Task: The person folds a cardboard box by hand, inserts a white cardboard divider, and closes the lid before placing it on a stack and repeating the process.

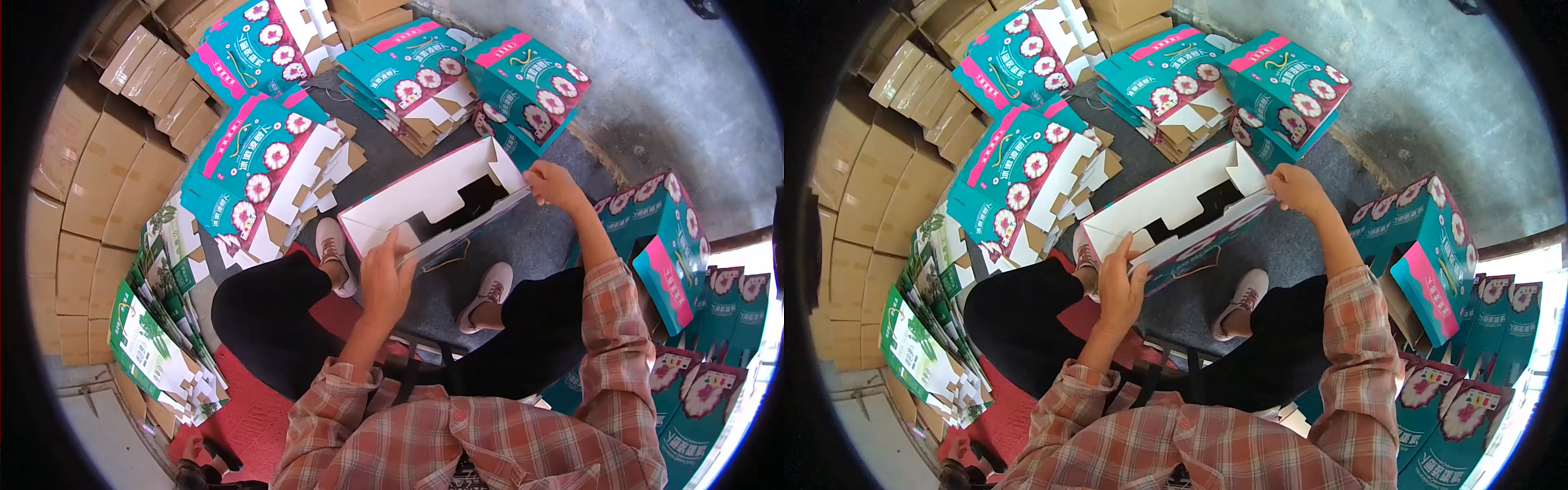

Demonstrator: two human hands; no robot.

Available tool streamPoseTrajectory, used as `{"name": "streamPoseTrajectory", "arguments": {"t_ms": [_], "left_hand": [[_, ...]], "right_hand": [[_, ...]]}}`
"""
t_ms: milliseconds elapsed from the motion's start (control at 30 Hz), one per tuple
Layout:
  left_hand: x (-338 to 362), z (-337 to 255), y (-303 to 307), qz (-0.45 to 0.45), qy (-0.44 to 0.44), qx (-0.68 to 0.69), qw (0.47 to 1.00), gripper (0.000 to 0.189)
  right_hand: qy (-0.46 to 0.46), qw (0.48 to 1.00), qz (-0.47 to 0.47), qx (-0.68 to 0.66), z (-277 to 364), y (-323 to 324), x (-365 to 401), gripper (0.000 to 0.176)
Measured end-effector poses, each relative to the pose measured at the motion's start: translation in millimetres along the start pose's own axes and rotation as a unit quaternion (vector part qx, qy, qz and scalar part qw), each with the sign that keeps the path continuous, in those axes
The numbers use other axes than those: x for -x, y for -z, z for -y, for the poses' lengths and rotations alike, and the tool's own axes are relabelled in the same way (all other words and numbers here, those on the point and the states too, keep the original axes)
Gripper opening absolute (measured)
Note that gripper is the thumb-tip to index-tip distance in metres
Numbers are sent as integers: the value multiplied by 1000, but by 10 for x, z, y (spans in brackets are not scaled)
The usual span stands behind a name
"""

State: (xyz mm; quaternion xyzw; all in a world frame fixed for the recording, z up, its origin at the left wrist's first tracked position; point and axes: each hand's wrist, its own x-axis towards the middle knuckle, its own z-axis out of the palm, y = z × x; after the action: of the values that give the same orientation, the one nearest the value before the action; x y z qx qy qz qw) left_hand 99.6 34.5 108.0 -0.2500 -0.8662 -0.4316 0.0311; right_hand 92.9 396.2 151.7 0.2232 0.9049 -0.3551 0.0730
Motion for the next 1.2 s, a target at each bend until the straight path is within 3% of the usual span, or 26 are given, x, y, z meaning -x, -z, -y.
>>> {"name": "streamPoseTrajectory", "arguments": {"t_ms": [67,133,167,233,300,367,433,500,600,633,667,700,733,767,833,933,1067,1200], "left_hand": [[-16,-93,-94,-32,7,19,999,54],[-17,-102,-122,-63,16,37,997,55],[-12,-85,-125,-71,2,22,997,55],[7,-14,-126,-76,-14,7,997,55],[41,95,-124,-43,-89,-61,993,59],[70,86,-138,-40,-91,-65,993,59],[74,11,-144,-37,-94,-69,992,59],[37,-167,-133,-33,68,-3,997,56],[-66,-244,-197,-95,140,103,980,56],[-85,-193,-215,-96,139,102,980,56],[-92,-102,-246,-108,67,10,992,57],[-89,-45,-270,-118,-7,-82,990,57],[-85,-75,-250,-116,-6,-81,990,57],[-73,-123,-210,-83,-40,-156,984,58],[-37,-132,-190,-46,-69,-230,970,59],[-21,-101,-223,60,-95,-219,969,65],[-20,-15,-298,65,-107,-229,965,65],[-14,-3,-324,79,-109,-228,964,63]], "right_hand": [[51,997,-26,45,29,-10,36,23],[286,944,-106,125,49,-63,84,21],[286,944,-104,126,41,-51,87,21],[332,936,5,118,67,6,139,27],[317,935,14,156,142,63,247,29],[300,934,25,194,169,60,279,32],[275,924,35,263,153,64,198,51],[238,937,32,253,172,34,117,55],[156,962,20,225,320,-43,116,58],[108,973,14,205,361,-76,134,58],[109,973,14,205,342,-133,133,58],[199,959,-44,197,286,-216,125,60],[287,934,-101,187,309,-259,155,65],[285,935,-99,187,325,-272,181,65],[395,883,-54,248,373,-307,232,77],[402,859,-26,315,316,-388,257,83],[394,864,-8,313,337,-434,229,85],[391,868,38,304,279,-449,157,76]]}}
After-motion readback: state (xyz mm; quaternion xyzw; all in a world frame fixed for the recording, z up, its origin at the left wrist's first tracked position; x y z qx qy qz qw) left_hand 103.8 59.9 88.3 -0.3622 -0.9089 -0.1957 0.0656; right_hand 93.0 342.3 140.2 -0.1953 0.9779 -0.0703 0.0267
